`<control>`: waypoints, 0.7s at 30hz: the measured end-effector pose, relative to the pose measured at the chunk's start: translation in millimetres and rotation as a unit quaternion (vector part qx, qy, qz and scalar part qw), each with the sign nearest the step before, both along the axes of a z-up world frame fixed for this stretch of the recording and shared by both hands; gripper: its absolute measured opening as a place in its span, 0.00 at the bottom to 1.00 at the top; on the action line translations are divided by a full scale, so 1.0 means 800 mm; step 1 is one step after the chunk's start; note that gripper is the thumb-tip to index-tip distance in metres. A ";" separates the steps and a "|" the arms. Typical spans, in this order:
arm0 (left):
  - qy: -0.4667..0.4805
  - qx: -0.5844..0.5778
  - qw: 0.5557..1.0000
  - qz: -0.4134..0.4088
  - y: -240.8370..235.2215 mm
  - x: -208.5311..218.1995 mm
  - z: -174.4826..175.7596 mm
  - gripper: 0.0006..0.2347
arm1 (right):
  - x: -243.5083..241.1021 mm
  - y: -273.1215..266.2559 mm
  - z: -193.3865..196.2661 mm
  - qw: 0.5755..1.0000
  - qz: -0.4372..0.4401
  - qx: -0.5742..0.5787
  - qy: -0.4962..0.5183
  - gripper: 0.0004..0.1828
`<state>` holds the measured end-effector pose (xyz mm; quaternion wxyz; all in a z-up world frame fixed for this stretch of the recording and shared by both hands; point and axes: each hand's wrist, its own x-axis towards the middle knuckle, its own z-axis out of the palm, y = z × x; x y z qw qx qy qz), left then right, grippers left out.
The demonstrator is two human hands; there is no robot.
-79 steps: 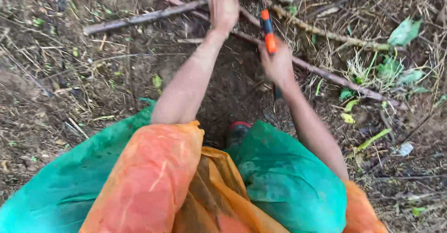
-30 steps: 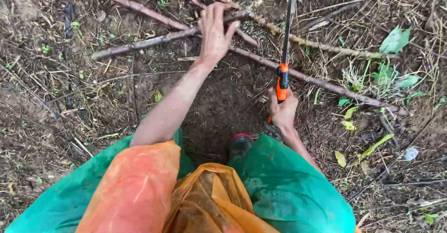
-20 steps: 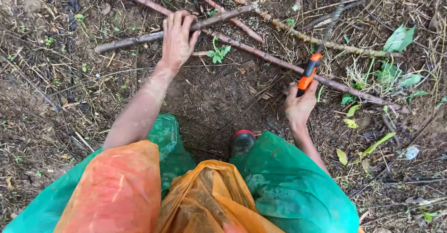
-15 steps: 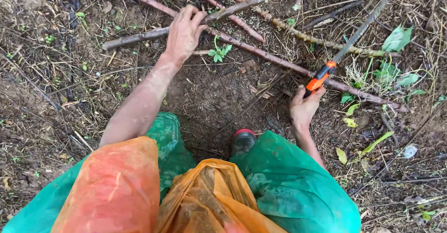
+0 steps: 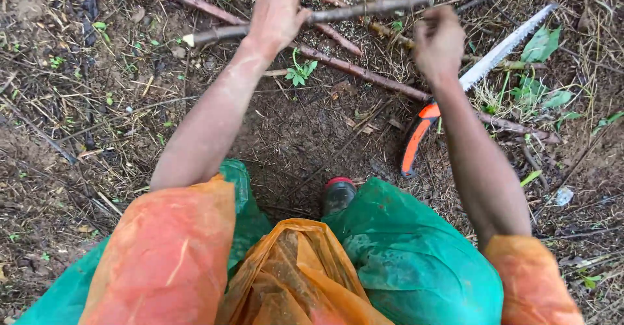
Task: Sawing long branches into smaller pieces using a hand saw
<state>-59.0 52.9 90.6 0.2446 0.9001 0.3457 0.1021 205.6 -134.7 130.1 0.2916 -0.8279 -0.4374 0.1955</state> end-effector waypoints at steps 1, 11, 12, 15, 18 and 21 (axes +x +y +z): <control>0.037 0.000 0.999 0.005 0.002 -0.024 -0.007 0.28 | 0.001 0.024 -0.001 0.983 -0.014 -0.176 0.043 0.04; 0.077 0.034 0.996 -0.034 -0.047 -0.054 -0.047 0.30 | 0.007 0.063 -0.092 0.988 -0.077 0.055 -0.121 0.27; 0.067 0.046 0.996 -0.026 -0.049 -0.048 -0.053 0.21 | 0.007 0.071 -0.082 0.989 -0.121 0.009 -0.080 0.26; 0.015 0.026 1.000 0.005 -0.051 -0.039 -0.065 0.11 | 0.006 0.087 -0.048 0.962 -0.228 -0.038 0.144 0.10; -0.065 0.014 0.997 0.040 -0.039 -0.050 -0.054 0.11 | 0.007 0.095 -0.058 0.947 -0.218 -0.113 0.206 0.02; -0.085 0.014 0.995 0.050 -0.026 -0.067 -0.039 0.13 | 0.020 0.089 -0.090 0.975 -0.141 -0.148 0.087 0.07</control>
